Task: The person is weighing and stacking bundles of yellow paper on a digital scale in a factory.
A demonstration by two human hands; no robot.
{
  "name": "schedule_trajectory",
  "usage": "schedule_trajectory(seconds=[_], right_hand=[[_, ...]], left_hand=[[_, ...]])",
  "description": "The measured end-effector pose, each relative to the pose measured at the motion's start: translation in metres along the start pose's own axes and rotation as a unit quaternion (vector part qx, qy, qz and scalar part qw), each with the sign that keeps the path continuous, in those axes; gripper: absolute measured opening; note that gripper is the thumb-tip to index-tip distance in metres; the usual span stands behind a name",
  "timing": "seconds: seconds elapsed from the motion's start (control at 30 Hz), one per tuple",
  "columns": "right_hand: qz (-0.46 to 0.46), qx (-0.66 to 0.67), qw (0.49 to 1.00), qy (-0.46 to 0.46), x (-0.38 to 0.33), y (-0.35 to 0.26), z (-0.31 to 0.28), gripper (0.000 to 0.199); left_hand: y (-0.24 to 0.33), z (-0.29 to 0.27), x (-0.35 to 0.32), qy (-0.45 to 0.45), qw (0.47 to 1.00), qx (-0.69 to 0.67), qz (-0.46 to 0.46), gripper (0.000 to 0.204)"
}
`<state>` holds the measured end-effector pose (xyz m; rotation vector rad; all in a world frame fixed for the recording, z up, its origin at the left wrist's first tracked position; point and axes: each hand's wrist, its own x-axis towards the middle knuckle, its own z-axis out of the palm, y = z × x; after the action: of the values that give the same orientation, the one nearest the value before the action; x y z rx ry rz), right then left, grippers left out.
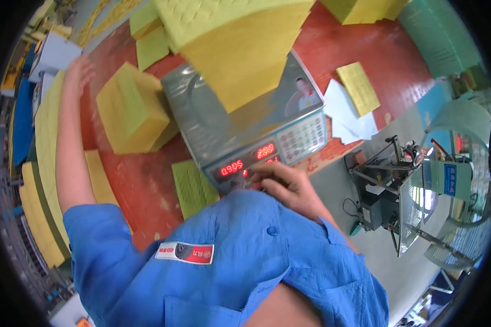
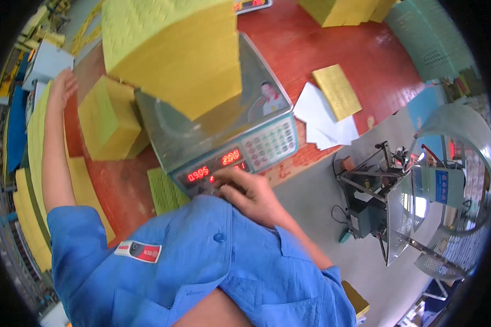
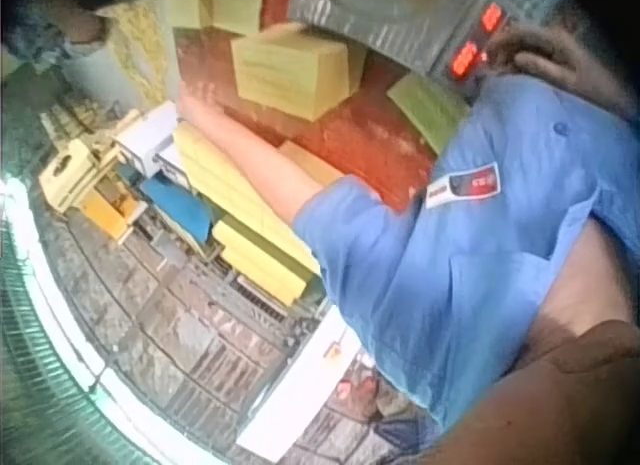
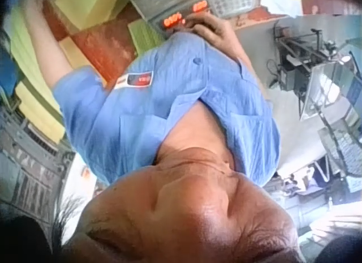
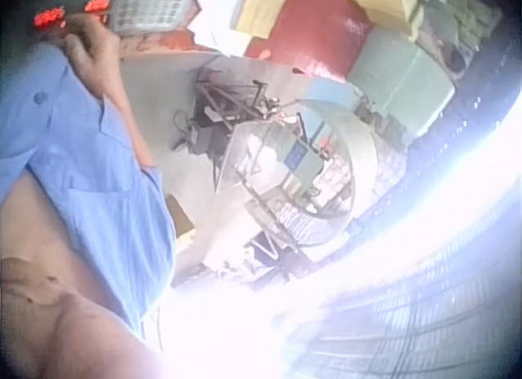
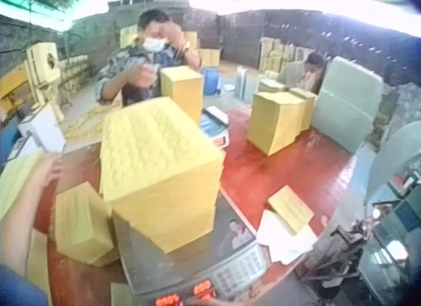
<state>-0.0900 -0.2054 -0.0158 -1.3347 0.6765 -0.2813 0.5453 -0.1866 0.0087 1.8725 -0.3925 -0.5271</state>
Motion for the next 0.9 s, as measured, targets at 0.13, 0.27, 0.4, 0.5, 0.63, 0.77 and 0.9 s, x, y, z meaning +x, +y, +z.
schedule_trajectory(seconds=[0.13, 0.27, 0.4, 0.5, 0.63, 0.77, 0.9], right_hand=[[0.021, 0.019, 0.999, 0.020, -0.005, -0.005, -0.004, 0.028], [-0.037, 0.060, 0.996, 0.061, -0.006, -0.005, -0.018, 0.022], [-0.079, 0.074, 0.988, 0.108, 0.005, -0.001, -0.044, 0.023], [-0.107, 0.097, 0.986, 0.088, 0.016, -0.008, -0.067, 0.023], [-0.171, 0.084, 0.981, 0.034, 0.026, -0.028, -0.096, 0.022], [-0.160, 0.100, 0.982, 0.001, 0.063, -0.046, -0.135, 0.018], [-0.212, 0.100, 0.972, -0.001, 0.140, -0.073, -0.146, 0.018]], left_hand=[[0.027, -0.021, -0.093, -0.024, 0.985, -0.082, 0.148, 0.038], [0.033, -0.021, -0.232, 0.019, 0.975, -0.066, 0.212, 0.030], [0.018, 0.006, -0.305, 0.019, 0.986, -0.056, 0.157, 0.029], [0.038, 0.033, -0.348, 0.023, 0.985, -0.028, 0.168, 0.029], [0.077, 0.052, -0.385, -0.034, 0.975, -0.073, 0.206, 0.029], [0.113, 0.101, -0.377, -0.032, 0.969, -0.104, 0.220, 0.034], [0.145, 0.165, -0.356, 0.038, 0.984, -0.156, 0.074, 0.041]])
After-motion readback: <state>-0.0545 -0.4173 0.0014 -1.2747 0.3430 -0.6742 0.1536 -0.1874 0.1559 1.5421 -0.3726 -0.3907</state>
